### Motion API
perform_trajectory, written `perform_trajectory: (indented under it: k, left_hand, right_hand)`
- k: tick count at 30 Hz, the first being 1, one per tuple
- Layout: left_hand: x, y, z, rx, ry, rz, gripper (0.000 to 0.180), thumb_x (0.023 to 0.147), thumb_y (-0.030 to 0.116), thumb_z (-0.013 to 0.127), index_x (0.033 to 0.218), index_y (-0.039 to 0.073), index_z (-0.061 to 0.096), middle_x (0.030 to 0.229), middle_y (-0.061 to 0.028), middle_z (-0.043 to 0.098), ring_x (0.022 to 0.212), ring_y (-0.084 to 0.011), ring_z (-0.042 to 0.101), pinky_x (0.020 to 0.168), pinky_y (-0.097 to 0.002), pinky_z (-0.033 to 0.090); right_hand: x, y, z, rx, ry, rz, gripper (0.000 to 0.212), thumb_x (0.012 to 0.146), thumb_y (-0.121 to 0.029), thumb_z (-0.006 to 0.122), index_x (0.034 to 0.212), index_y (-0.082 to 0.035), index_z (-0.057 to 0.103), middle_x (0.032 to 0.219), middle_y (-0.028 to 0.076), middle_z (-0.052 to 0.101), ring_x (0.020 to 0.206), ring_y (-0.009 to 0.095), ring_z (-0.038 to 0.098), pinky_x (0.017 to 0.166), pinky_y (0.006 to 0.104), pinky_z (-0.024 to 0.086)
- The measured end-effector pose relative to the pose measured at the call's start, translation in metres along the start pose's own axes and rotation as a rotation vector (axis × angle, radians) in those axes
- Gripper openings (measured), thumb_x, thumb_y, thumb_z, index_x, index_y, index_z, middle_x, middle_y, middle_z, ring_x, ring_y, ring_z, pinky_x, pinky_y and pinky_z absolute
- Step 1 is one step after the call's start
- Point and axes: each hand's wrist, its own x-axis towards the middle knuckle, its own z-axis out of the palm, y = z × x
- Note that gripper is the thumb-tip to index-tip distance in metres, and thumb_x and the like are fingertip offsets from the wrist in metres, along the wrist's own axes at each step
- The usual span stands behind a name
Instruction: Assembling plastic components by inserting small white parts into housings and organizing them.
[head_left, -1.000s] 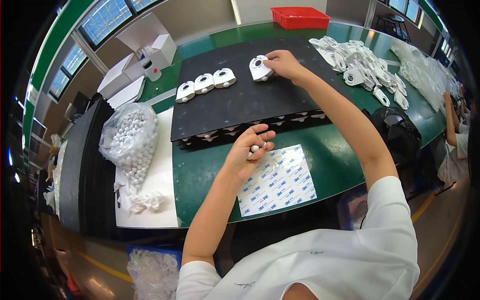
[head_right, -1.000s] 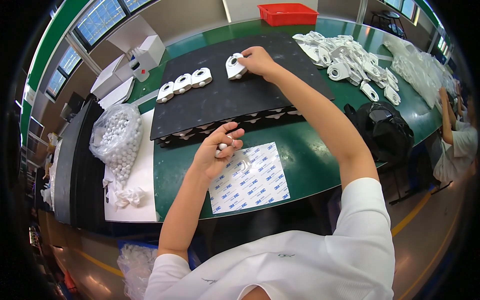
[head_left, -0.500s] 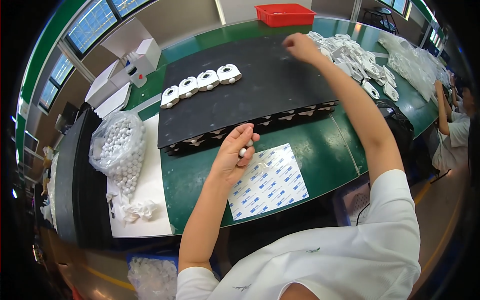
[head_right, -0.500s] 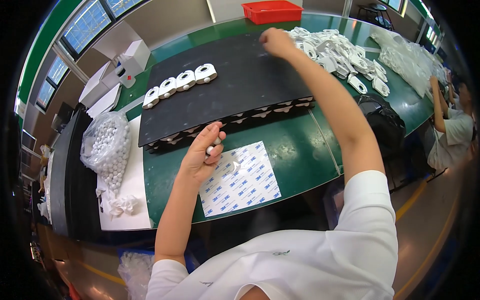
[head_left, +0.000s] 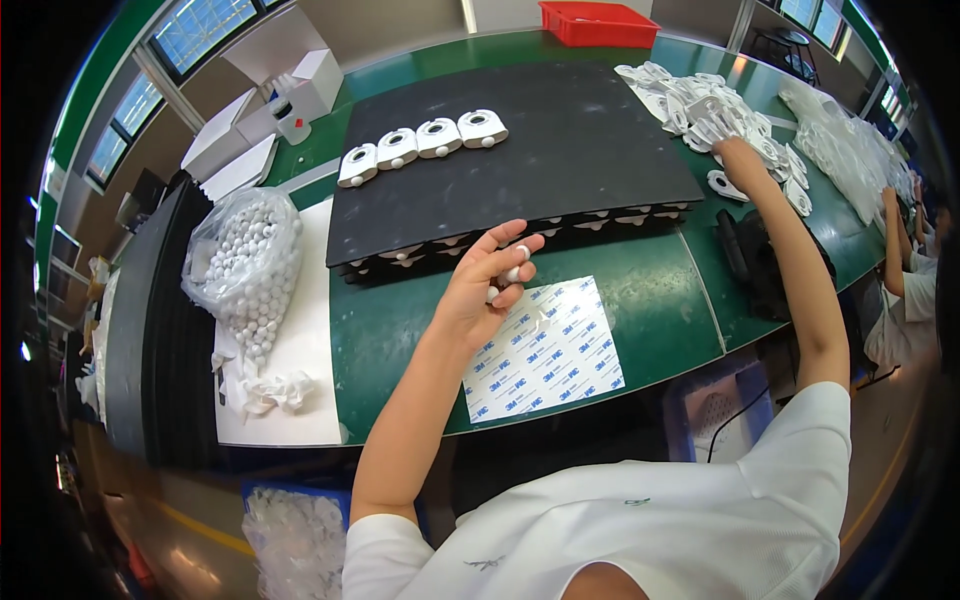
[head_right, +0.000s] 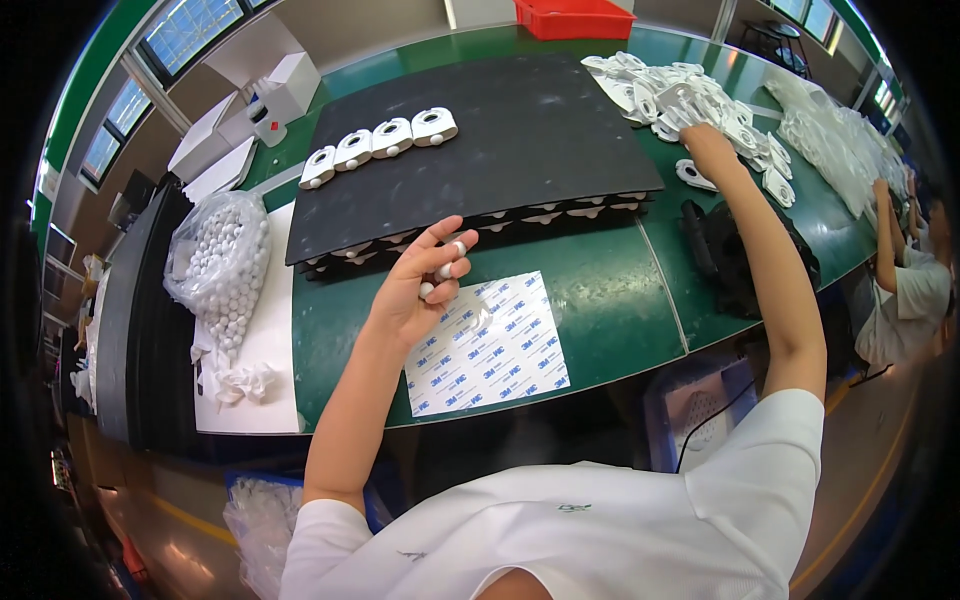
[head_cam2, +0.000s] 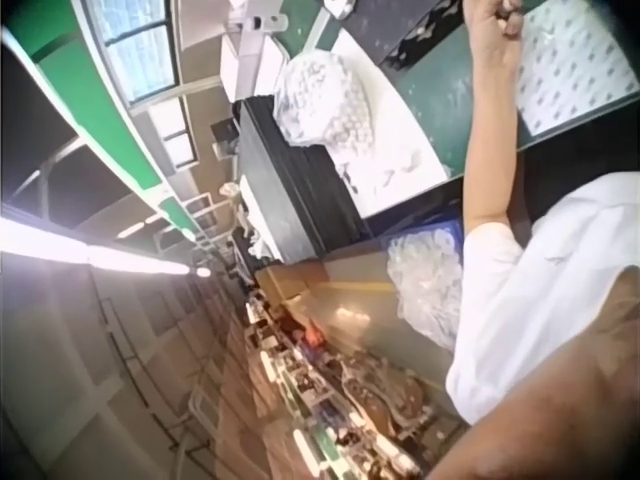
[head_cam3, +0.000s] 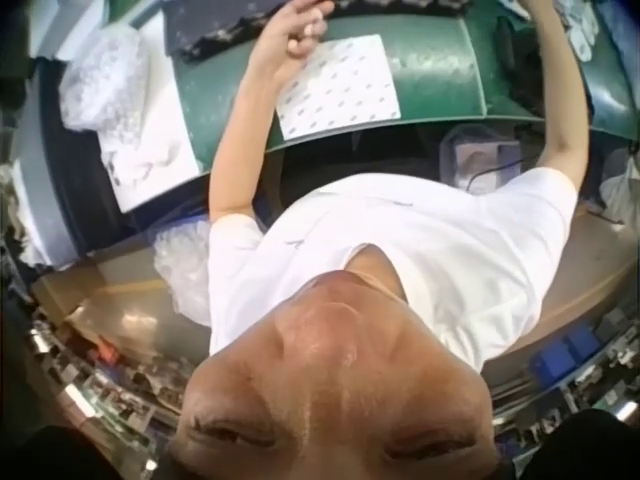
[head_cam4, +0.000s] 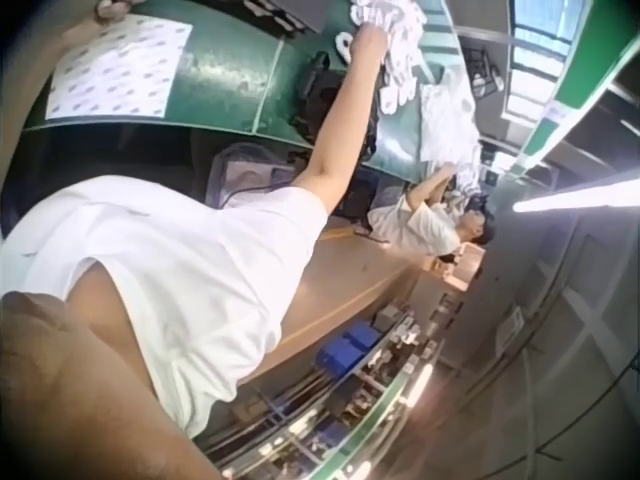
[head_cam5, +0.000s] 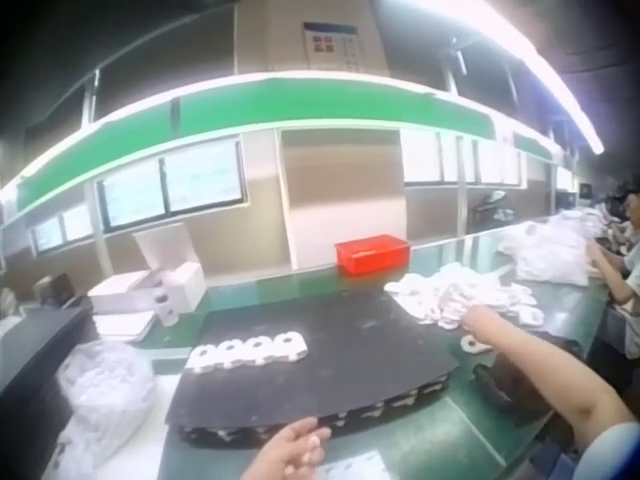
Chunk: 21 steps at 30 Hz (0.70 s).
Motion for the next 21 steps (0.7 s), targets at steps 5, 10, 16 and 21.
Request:
perform_trajectory:
  k: [5, 10, 16, 21]
  left_hand:
    - [-0.002, 0.002, -0.004, 0.037, 0.021, 0.048, 0.028, 0.087, 0.016, 0.056, 0.11, 0.004, 0.047, 0.1, -0.0098, 0.054, 0.062, -0.0059, 0.046, 0.036, -0.0144, 0.027]
    - [0.0, -0.001, -0.005, 0.061, -0.011, 0.027, 0.035, 0.086, 0.037, 0.056, 0.097, 0.004, 0.051, 0.078, -0.0039, 0.055, 0.056, -0.0044, 0.044, 0.036, -0.0132, 0.025]
    - [-0.002, 0.002, -0.005, 0.032, -0.023, -0.017, 0.044, 0.082, 0.047, 0.056, 0.091, 0.004, 0.052, 0.064, 0.0015, 0.048, 0.05, -0.0031, 0.041, 0.036, -0.0135, 0.022]
    - [-0.004, 0.005, -0.005, 0.064, -0.073, 0.015, 0.037, 0.084, 0.039, 0.059, 0.095, 0.005, 0.053, 0.065, 0.0017, 0.046, 0.053, -0.0028, 0.044, 0.035, -0.013, 0.023]
  right_hand:
    - [-0.02, 0.007, -0.003, -0.012, -0.153, -0.128, 0.037, 0.064, 0.011, 0.055, 0.096, -0.007, 0.061, 0.097, 0.013, 0.055, 0.1, 0.029, 0.05, 0.087, 0.0347, 0.041]
    - [-0.027, 0.047, 0.021, 0.192, -0.18, -0.001, 0.036, 0.061, 0.006, 0.062, 0.095, -0.006, 0.061, 0.104, 0.013, 0.054, 0.102, 0.031, 0.05, 0.088, 0.0339, 0.041]
    - [-0.031, 0.061, 0.025, 0.339, -0.193, 0.009, 0.042, 0.059, -0.004, 0.073, 0.099, -0.004, 0.058, 0.101, 0.013, 0.058, 0.098, 0.029, 0.053, 0.087, 0.0339, 0.041]
    - [-0.031, 0.038, 0.013, 0.462, -0.24, 0.195, 0.05, 0.058, -0.001, 0.073, 0.105, -0.004, 0.056, 0.105, 0.012, 0.058, 0.098, 0.026, 0.055, 0.086, 0.0325, 0.042]
